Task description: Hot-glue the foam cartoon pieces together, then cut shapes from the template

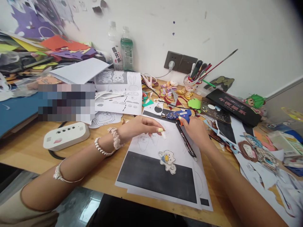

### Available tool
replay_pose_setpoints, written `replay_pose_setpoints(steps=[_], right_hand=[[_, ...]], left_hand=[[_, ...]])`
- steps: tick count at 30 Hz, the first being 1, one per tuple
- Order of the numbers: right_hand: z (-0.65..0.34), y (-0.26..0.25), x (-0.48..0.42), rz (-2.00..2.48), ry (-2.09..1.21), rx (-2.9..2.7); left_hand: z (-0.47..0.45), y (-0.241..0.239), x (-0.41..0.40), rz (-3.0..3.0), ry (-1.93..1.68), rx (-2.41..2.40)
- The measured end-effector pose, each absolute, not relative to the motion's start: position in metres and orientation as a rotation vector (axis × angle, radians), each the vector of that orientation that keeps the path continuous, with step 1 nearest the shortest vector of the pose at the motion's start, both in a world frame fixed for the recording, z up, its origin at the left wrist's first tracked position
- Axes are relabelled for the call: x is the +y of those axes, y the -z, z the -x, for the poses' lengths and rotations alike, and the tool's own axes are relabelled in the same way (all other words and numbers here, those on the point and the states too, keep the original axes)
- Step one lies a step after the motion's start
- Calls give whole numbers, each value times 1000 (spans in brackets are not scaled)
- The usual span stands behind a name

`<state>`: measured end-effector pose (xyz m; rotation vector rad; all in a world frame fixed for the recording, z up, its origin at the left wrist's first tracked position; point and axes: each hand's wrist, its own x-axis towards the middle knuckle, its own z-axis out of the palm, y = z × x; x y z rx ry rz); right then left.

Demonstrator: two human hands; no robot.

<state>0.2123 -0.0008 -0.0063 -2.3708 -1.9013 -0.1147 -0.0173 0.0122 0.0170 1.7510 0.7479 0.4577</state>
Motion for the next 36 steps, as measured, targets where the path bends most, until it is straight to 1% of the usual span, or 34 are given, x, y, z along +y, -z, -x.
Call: replay_pose_setpoints(steps=[5,8,9,13,15,16,18,23,28,31,33,36], right_hand=[[-217,0,-2,2323,224,-1923],[-215,-15,-12,2092,282,-1891],[-211,-22,-17,1988,184,-1886],[-191,-45,-40,1740,-630,-1848],[-181,-51,-48,1631,-900,-1930],[-177,-52,-51,1605,-963,-1959],[-172,-53,-53,1592,-980,-2018],[-166,-50,-53,1639,-846,-2067],[-168,-49,-54,1662,-896,-2012],[-180,-44,-56,1675,-953,-1820],[-191,-37,-58,1659,-947,-1588],[-205,-25,-61,1599,-890,-1259]], left_hand=[[18,-22,8,-1613,-462,731],[17,-23,6,-1552,-457,730],[17,-22,5,-1551,-459,716],[13,-17,5,-1485,-462,643],[11,-12,5,-1439,-469,610],[11,-10,5,-1430,-475,598],[10,-6,4,-1425,-489,587],[8,0,3,-1439,-482,603],[8,-2,4,-1420,-438,632],[7,-5,2,-1529,-466,672],[6,-6,-3,-1736,-471,765],[0,-4,-14,-2059,-385,836]])
